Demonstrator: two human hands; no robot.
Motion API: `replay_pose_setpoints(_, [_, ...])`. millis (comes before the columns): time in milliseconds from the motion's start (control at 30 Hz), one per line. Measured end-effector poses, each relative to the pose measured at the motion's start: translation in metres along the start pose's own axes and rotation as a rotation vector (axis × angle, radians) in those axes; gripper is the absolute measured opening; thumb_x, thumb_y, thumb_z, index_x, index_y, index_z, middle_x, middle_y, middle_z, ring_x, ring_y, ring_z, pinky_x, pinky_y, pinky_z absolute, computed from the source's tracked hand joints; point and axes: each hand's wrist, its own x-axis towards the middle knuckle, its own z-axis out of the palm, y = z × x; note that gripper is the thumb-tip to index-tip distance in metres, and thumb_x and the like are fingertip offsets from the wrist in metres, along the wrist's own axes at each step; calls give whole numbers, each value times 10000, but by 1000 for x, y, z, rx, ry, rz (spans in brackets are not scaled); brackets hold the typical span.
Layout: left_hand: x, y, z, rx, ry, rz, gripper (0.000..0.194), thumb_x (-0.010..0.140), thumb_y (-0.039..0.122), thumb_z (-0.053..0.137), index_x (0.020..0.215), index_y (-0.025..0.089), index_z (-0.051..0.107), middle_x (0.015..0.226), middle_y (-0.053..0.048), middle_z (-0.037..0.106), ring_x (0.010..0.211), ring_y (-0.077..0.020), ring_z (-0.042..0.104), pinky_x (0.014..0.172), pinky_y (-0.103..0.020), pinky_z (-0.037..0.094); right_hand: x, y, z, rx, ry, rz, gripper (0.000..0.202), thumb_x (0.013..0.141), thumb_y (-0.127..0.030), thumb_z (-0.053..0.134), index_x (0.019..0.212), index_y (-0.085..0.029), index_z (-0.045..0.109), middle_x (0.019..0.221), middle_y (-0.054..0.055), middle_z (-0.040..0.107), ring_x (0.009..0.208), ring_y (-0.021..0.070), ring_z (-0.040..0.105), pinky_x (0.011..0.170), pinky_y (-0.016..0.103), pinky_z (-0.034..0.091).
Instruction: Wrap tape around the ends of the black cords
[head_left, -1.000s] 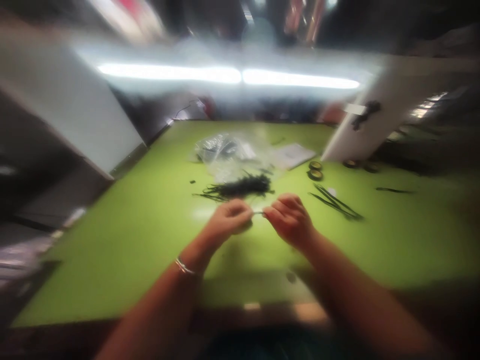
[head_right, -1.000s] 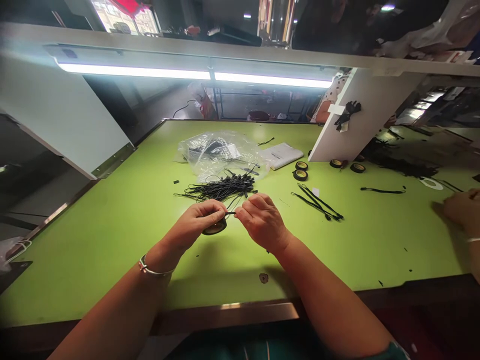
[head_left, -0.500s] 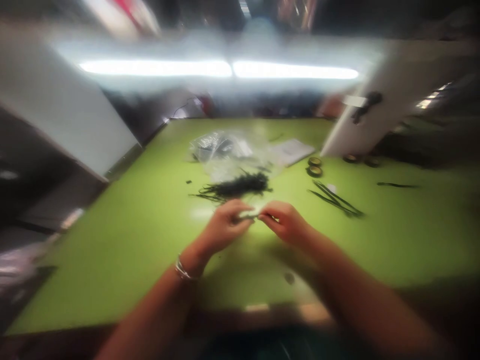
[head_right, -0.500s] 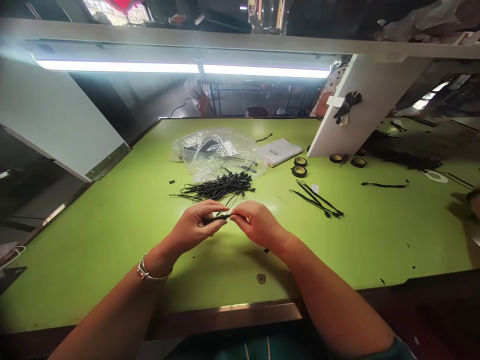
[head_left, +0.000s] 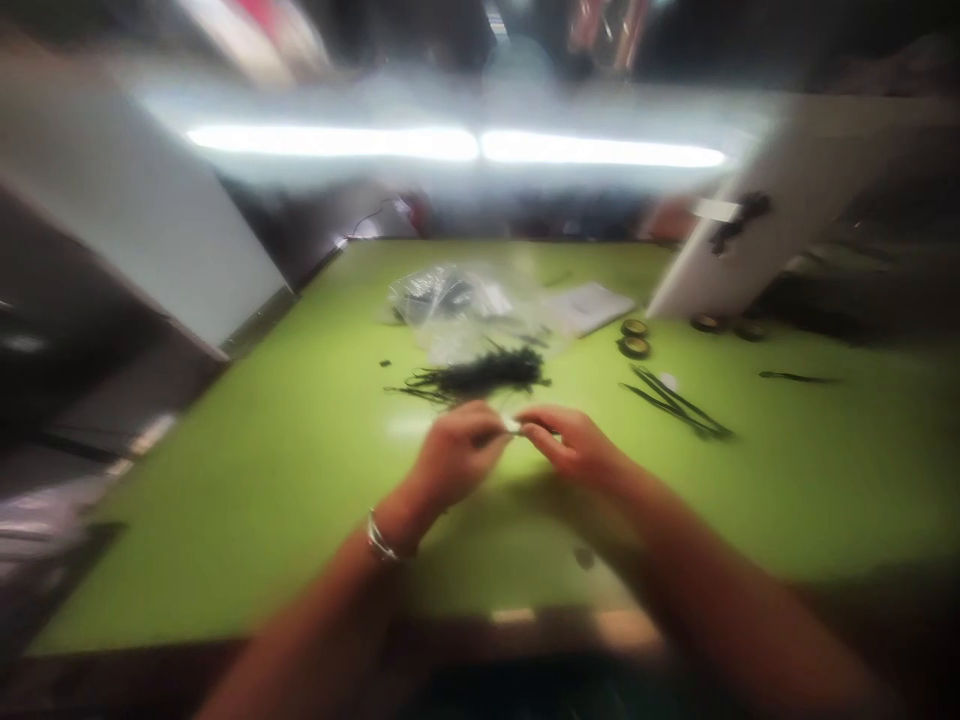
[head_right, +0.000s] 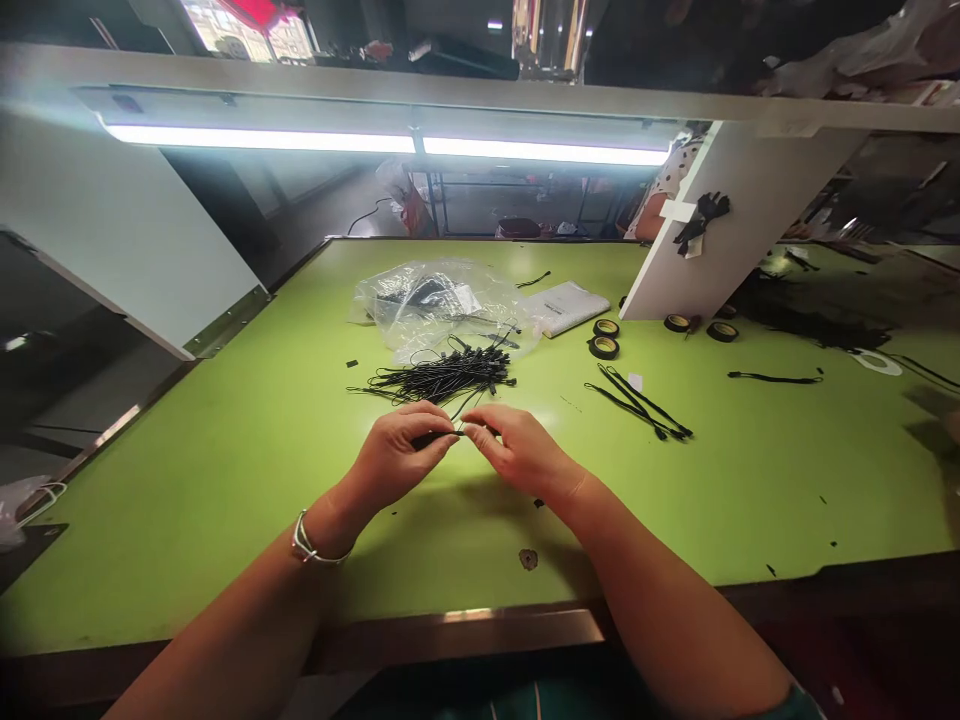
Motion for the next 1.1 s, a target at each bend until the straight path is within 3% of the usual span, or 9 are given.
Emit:
replay_pose_setpoints(133, [-1,-2,2,117,-3,118,108,845,187,607,785,171,696,835,-56,651,737,-140,590,686,-264,477,1,-1,-3,146,-212,181,269,920,-241,465,736,-162,645,607,-19,592,569,105,515,567,221,395])
replay_pose_setpoints(200, [1,-2,1,81,1,93,79,824,178,622,860,170,692,882,-62,646,786,-148,595,711,-264,486,0,-1,-4,124,-143,122,211,903,-233,512,753,-162,642,623,-20,585,580,103,503,565,215,384])
replay_pose_setpoints(333, [4,-1,-5,-17,-12,-153,354,754,183,677,1105,169,640,988,-71,654,719,-131,576,654,-256,491,-1,1,-6,-241,110,-183,198,917,-237,532,765,-164,635,683,26,610,664,143,506,647,257,389])
replay_pose_setpoints(467, [6,1,-11,-118,-100,-285,195,769,249,677,945,169,701,914,-56,666,715,-131,575,655,-252,477,-2,-2,-8,-601,286,-379,215,931,-210,515,758,-166,634,637,38,585,664,170,461,692,297,378])
replay_pose_setpoints(633, [5,3,-7,-134,-14,-279,139,738,282,719,781,155,684,707,-14,626,611,-112,522,561,-231,419,-3,-4,1,-603,355,-380,178,923,-204,529,783,-164,631,651,40,586,670,177,453,689,299,393])
replay_pose_setpoints(833, [2,6,2,-116,128,-166,57,751,199,691,716,155,679,662,-16,627,593,-114,521,541,-232,405,-3,2,8,-261,214,-213,133,907,-227,539,845,-172,643,769,56,653,733,174,546,701,299,438])
replay_pose_setpoints(933, [0,6,2,-82,97,-80,65,783,196,668,731,166,693,691,-31,637,625,-130,548,574,-250,432,-1,0,3,45,42,-46,164,909,-264,521,900,-174,657,825,44,678,730,146,579,688,274,458])
replay_pose_setpoints(1033, [-1,6,1,-23,30,-4,79,802,186,654,750,174,713,732,-47,648,678,-145,576,640,-274,466,0,-5,-3,205,-152,127,296,926,-270,453,721,-158,634,668,6,628,607,106,534,608,234,430])
replay_pose_setpoints(1100, [1,6,-1,-23,5,6,79,803,185,656,752,169,715,755,-54,648,709,-150,586,667,-279,478,0,-8,-5,255,-190,189,305,905,-269,479,651,-156,607,586,-16,573,559,94,496,566,219,400])
